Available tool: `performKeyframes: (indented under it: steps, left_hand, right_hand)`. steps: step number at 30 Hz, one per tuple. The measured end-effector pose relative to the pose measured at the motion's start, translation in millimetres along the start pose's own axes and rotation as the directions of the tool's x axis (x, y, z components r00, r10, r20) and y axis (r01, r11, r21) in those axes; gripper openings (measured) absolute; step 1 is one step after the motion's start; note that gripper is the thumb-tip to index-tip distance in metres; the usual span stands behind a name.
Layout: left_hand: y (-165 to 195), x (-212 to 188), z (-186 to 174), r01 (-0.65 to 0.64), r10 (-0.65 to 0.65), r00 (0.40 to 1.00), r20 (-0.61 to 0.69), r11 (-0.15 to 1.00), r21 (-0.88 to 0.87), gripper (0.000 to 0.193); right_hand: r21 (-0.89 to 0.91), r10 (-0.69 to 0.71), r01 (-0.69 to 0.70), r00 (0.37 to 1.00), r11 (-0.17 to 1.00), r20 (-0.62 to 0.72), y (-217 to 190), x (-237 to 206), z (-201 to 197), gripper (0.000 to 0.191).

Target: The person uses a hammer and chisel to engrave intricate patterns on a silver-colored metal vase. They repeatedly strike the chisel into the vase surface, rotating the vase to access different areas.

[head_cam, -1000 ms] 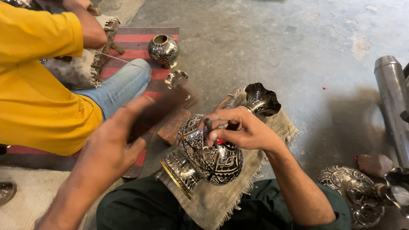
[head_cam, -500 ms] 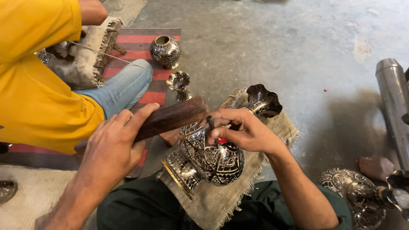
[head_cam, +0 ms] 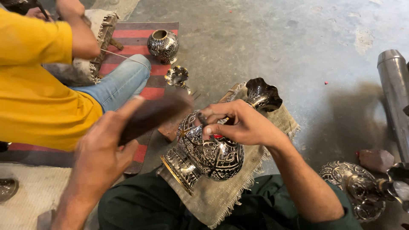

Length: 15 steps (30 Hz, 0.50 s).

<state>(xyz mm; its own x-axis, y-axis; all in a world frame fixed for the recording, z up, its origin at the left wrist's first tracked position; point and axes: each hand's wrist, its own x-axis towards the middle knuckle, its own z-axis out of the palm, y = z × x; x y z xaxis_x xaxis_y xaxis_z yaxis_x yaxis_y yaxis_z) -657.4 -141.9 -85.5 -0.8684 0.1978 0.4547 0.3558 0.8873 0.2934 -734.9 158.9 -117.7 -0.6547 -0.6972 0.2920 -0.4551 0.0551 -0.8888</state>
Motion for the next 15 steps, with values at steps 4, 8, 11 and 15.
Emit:
performKeyframes:
  steps: [4, 8, 11, 15]
  left_hand:
    - [-2, -7, 9, 0.057, -0.051, 0.997, 0.053, 0.992, -0.114, 0.076]
    - [-19, -16, 8, 0.093, -0.117, 0.984, 0.132, 0.98, 0.174, 0.08]
    - [-36, -36, 18, -0.107, 0.094, 0.988, -0.12, 0.988, -0.111, 0.08]
    - [-63, -87, 58, 0.468, -0.463, 0.883, 0.075, 0.861, -0.199, 0.07]
  right_hand:
    - [0.058, -0.021, 0.015, 0.994, 0.998, 0.105, 6, 3, -7, 0.022]
    - [0.262, 0.001, -0.009, 1.0, 0.965, 0.028, 25, 6, -8, 0.024]
    - [0.369, -0.03, 0.066, 0.994, 0.927, -0.104, 36, 2, -13, 0.01]
    - [0.342, -0.021, 0.05, 0.996, 0.938, -0.088, 34, -7, -18, 0.025]
